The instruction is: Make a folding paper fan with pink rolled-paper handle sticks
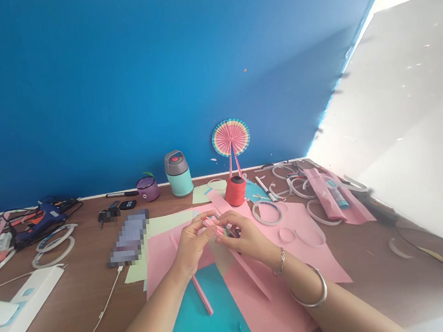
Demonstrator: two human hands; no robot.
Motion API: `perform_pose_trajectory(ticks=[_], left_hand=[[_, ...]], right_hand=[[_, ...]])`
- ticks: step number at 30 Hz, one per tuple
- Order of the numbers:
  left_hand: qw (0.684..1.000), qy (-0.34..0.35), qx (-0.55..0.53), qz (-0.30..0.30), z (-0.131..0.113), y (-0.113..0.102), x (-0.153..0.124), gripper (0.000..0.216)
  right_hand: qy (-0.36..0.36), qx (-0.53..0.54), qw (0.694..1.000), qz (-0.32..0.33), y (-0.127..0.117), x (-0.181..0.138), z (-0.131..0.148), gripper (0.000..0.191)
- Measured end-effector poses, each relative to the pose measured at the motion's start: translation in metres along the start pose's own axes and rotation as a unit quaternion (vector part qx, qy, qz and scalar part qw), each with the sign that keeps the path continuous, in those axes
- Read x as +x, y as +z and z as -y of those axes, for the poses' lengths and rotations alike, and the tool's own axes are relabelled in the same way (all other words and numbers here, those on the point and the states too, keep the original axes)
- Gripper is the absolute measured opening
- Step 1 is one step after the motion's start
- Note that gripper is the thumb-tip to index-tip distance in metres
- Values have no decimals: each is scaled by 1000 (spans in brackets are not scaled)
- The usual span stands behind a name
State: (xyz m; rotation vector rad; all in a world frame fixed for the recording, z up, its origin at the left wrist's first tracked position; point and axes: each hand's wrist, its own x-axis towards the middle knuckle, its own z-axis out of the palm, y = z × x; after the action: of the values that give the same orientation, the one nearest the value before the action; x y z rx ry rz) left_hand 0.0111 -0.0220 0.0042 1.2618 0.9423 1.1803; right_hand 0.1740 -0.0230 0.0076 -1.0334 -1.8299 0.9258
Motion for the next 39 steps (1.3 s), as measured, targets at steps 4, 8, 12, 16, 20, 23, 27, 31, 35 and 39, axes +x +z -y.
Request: perform_pose_trajectory(ticks=[4, 8, 12, 16, 20, 23, 27, 31, 35, 39], left_hand=[[1000, 20, 7, 1, 3, 2, -2, 15], [1000, 22, -4, -6, 4, 5, -3, 19], [1000, 19, -12, 12, 0, 3, -1, 18], [998, -4, -51, 22, 0, -3, 2, 25], [999, 6, -29, -15, 5, -8, 3, 25], [998, 41, -13, -52, 4, -11, 1, 22], [995, 54, -48, -76, 0, -12, 1, 24], [988, 27, -121, -92, -2, -13, 5, 35], [985, -6, -155, -72, 1, -15, 8, 48], [977, -44, -190, -90, 3, -14, 9, 60]], right_hand=[[-54, -35, 998, -21, 1, 1, -2, 9], [-99, -59, 992, -48, 1, 0, 0, 11], [-80, -62, 994, -38, 0, 0, -2, 14], [-21, -46, 998, -27, 0, 0, -5, 34], [30, -11, 999, -10, 0, -3, -6, 61], [44, 19, 999, 6, -1, -4, -8, 72], [109, 91, 989, 35, -2, -2, -14, 77], [188, 97, 976, 45, -3, 0, -14, 41], [133, -44, 990, -12, -6, 1, -12, 23], [79, -141, 987, -18, -8, 0, -13, 30]])
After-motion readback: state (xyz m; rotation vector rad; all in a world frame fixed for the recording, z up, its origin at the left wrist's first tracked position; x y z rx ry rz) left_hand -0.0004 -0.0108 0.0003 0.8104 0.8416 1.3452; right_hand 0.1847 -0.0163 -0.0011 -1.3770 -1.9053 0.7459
